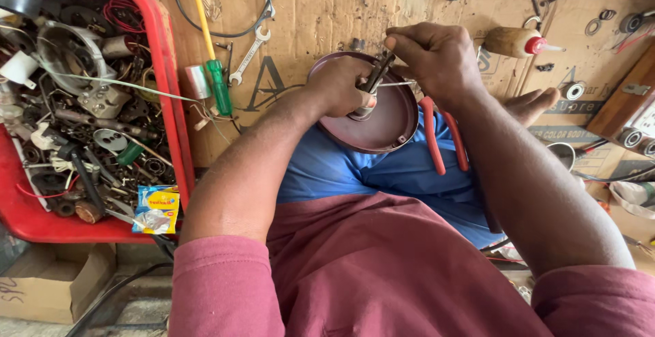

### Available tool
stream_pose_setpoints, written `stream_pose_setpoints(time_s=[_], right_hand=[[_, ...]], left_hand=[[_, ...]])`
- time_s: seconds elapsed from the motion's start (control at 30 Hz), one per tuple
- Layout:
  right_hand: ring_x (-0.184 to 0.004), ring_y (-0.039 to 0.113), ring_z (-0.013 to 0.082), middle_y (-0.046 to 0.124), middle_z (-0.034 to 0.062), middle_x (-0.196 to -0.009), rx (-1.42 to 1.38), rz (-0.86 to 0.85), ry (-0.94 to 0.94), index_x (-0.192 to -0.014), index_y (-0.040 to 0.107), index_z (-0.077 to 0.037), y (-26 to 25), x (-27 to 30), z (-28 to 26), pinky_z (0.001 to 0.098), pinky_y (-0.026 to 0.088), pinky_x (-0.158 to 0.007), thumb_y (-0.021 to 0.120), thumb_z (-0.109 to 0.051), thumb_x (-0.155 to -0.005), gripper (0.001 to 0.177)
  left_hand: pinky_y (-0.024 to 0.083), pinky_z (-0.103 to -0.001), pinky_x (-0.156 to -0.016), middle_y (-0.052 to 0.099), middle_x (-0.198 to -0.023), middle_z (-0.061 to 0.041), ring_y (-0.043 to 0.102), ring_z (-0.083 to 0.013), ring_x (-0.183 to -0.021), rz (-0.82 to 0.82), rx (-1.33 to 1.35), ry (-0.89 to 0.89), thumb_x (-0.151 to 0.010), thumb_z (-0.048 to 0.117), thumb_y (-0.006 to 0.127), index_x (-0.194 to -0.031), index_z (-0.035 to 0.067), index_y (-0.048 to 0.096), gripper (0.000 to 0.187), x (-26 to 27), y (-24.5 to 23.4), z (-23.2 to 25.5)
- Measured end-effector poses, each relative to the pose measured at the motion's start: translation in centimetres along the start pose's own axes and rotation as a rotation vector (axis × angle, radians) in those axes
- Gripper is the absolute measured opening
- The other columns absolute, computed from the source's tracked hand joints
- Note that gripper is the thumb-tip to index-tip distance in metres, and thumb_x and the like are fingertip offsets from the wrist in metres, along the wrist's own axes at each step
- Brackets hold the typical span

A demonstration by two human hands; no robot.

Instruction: The person disassembles and reassembles components of a ceiling fan motor and housing by hand and using tools such as a hammer, pliers, and screwdrivers while sitting on a floor. They tap a metal shaft into a bearing, manipulate wires, and fit the motor winding into the circular housing.

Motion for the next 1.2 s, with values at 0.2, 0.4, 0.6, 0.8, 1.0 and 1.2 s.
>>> stream_pose_setpoints(time_s=[0.2,0.4,0.6,0.8,1.0,1.2], right_hand=[[-0.094,0.074,0.0174,0.077,0.0105,-0.107,-0.028,0.026,0.036,-0.117,0.073,0.001,-0.1,0.1,0.4,0.0322,0.067,-0.079,0.072,-0.025,-0.094,0.035],[-0.103,0.069,0.0185,0.074,0.0121,-0.113,-0.111,0.155,0.079,-0.122,0.071,-0.001,-5.3,3.2,4.6,0.0376,0.057,-0.092,0.065,-0.044,-0.097,0.051],[-0.095,0.075,0.0315,0.078,0.0181,-0.100,0.641,-0.036,0.157,-0.109,0.080,-0.008,-5.3,9.4,10.5,0.0422,0.056,-0.089,0.074,-0.040,-0.086,0.040],[-0.100,0.069,0.0421,0.071,0.0252,-0.109,0.769,0.107,-0.130,-0.098,0.078,-0.001,-1.5,8.6,14.0,0.0491,0.054,-0.093,0.082,-0.037,-0.081,0.040],[-0.101,0.068,0.0464,0.072,0.0265,-0.107,0.669,0.267,-0.002,-0.125,0.057,0.000,-0.8,8.1,16.0,0.0533,0.052,-0.090,0.079,-0.029,-0.081,0.057],[-0.100,0.069,0.0439,0.073,0.0271,-0.101,0.805,0.242,0.192,-0.109,0.072,-0.004,-2.0,6.5,15.5,0.0508,0.052,-0.092,0.087,-0.036,-0.076,0.049]], left_hand=[[0.055,-0.041,-0.079,0.077,-0.094,-0.008,0.073,-0.0252,-0.089,0.176,0.112,-0.003,-0.080,0.032,0.084,-0.104,0.018,0.077,0.029,0.4,-0.8,1.4],[0.059,-0.036,-0.082,0.078,-0.098,-0.012,0.072,-0.0199,-0.089,0.104,0.515,0.125,-0.088,0.011,0.081,-0.111,0.004,0.077,0.025,-0.6,-0.5,-1.1],[0.063,-0.036,-0.088,0.076,-0.108,-0.012,0.074,-0.0201,-0.098,-0.055,1.003,0.177,-0.091,-0.006,0.073,-0.124,-0.003,0.069,0.033,3.9,-5.6,-2.4],[0.060,-0.042,-0.100,0.074,-0.115,-0.015,0.074,-0.0284,-0.109,-0.088,1.260,0.361,-0.094,-0.009,0.071,-0.130,-0.002,0.066,0.037,7.9,-7.3,-1.7],[0.059,-0.047,-0.103,0.075,-0.116,-0.017,0.074,-0.0323,-0.112,-0.174,1.332,0.503,-0.093,-0.006,0.075,-0.129,0.002,0.065,0.038,9.2,-7.6,-0.9],[0.059,-0.046,-0.104,0.074,-0.114,-0.016,0.074,-0.0302,-0.113,-0.183,1.284,0.502,-0.093,-0.005,0.078,-0.123,0.003,0.064,0.035,9.1,-7.5,-0.3]])
Point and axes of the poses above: each hand's wrist, its own x-axis away from the middle knuckle, its own y-axis out of the palm, z = x × y, the point moved 4 cm from there along -x, towards the middle knuckle
